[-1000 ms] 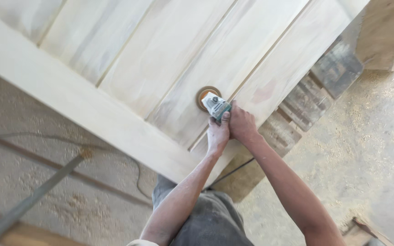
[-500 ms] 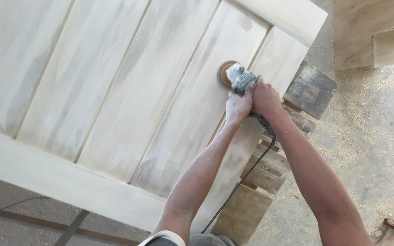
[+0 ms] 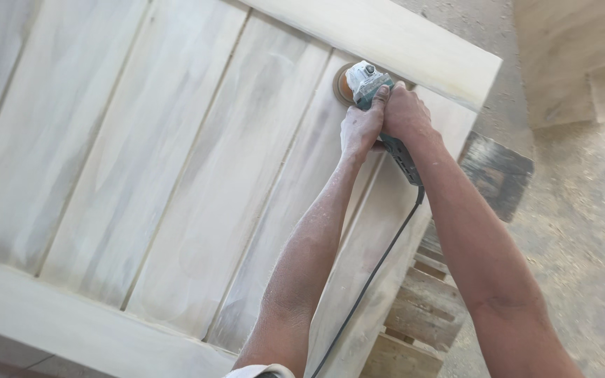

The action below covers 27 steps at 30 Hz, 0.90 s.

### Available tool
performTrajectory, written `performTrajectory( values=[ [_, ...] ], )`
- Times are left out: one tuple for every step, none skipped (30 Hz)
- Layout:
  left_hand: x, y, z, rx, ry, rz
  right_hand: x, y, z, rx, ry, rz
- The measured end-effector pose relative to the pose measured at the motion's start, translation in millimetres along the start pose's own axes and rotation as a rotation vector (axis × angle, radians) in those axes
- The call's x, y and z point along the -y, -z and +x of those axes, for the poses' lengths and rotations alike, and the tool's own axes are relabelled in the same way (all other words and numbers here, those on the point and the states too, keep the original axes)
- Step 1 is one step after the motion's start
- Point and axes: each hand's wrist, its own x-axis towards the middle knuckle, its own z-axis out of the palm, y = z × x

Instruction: The person uses a handheld orbital sander to smooth the surface of a large wooden panel. They move the sander systematically across the slats and frame, briefly pausing to adjust the sanding disc before continuing.

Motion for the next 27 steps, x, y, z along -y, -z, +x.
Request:
performTrajectory(
  values=[
    [4,11,1,-0.016,0.006,0.004,9,-8,1,0.025,0.034,-0.027],
    [9,22,1,-0.032,0.011,0.008,19,-16,1,0.05,0.069,-0.054],
    [9,29,5,-0.055,0.028,0.009,27,-19,4,0.056,0.095,-0.055],
    [9,34,9,-0.077,0.044,0.01,34,-20,7,0.061,0.122,-0.057],
    [-1,33,17,-0.071,0.035,0.035,38,-11,14,0.032,0.123,-0.042],
    [-11,32,25,-0.068,0.003,0.017,43,-3,20,-0.007,0.137,-0.013],
    [-8,33,25,-0.081,0.004,-0.016,45,-3,17,-0.009,0.156,0.002],
    [-4,33,25,-0.094,0.005,-0.049,46,-4,15,-0.012,0.176,0.017],
    [2,29,23,-0.094,0.012,-0.057,44,-5,10,0.029,0.142,0.012],
    [7,25,19,-0.094,0.019,-0.065,40,-5,5,0.07,0.108,0.007],
    [4,22,22,-0.092,0.002,-0.076,41,-1,8,0.089,0.083,0.002],
    [2,19,23,-0.104,0.01,-0.081,40,3,9,0.073,0.086,-0.01],
    [2,12,20,-0.118,0.026,-0.089,35,7,8,0.064,0.089,-0.027],
    [4,4,17,-0.132,0.041,-0.098,29,11,5,0.055,0.091,-0.044],
    [8,-5,11,-0.129,0.046,-0.097,19,13,0,0.06,0.085,-0.049],
    [12,-14,4,-0.126,0.052,-0.096,9,16,-6,0.065,0.08,-0.053],
    [12,-25,0,-0.116,0.046,-0.093,-1,20,-9,0.058,0.072,-0.055],
    [14,-35,-6,-0.105,0.05,-0.063,-12,23,-13,0.067,0.035,-0.038],
    [16,-43,-10,-0.101,0.055,-0.034,-21,25,-18,0.08,0.005,-0.021],
    [17,-49,-15,-0.097,0.06,-0.006,-28,26,-21,0.092,-0.026,-0.004],
    [20,-55,-19,-0.086,0.059,0.003,-36,27,-24,0.089,-0.042,-0.008],
    [23,-60,-22,-0.076,0.058,0.011,-43,26,-28,0.086,-0.059,-0.013],
    [24,-62,-23,-0.066,0.053,0.021,-47,25,-29,0.079,-0.074,-0.014],
    [25,-62,-24,-0.063,0.051,0.044,-50,24,-31,0.069,-0.066,-0.019],
    [26,-59,-25,-0.071,0.044,0.061,-48,21,-31,0.061,-0.044,-0.023],
    [28,-55,-26,-0.08,0.038,0.079,-46,19,-31,0.053,-0.023,-0.027],
    [38,-49,-35,-0.086,0.054,0.061,-46,10,-41,0.085,0.0,-0.059]
  ],
)
